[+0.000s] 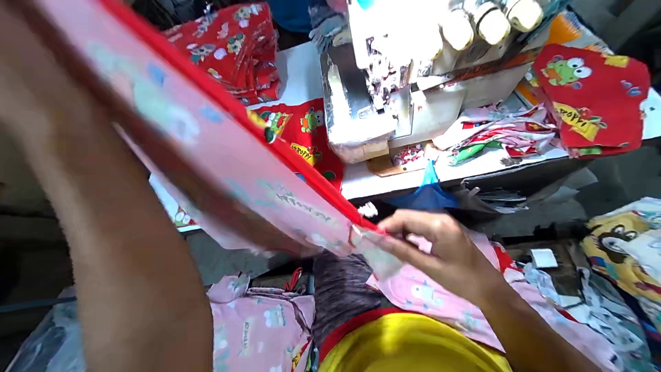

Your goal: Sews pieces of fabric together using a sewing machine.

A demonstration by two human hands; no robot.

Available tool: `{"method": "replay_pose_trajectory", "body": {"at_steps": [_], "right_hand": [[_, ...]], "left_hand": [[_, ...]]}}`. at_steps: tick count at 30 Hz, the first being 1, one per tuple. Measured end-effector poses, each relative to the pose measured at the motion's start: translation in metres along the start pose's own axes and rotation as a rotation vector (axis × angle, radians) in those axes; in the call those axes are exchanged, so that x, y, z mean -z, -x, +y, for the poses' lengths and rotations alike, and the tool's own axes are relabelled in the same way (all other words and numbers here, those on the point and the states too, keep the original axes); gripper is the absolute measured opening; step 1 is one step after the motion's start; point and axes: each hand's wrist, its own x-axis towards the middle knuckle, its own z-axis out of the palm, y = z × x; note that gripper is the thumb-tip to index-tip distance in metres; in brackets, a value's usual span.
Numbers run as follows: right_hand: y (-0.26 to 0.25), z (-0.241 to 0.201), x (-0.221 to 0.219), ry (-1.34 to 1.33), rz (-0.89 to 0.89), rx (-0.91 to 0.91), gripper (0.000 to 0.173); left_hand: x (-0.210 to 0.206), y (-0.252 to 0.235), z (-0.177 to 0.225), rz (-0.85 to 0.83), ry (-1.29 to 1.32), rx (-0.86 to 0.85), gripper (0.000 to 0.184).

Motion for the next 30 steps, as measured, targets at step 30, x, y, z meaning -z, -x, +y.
{"method": "replay_pose_trajectory", "body": {"at_steps": [30], "right_hand": [[-0.074,0.076,-0.015,0.447,0.561,0.018,0.028]], "left_hand": [[-0.166,0.062,0.103,-0.482,0.156,-0.550,0.013]]}}
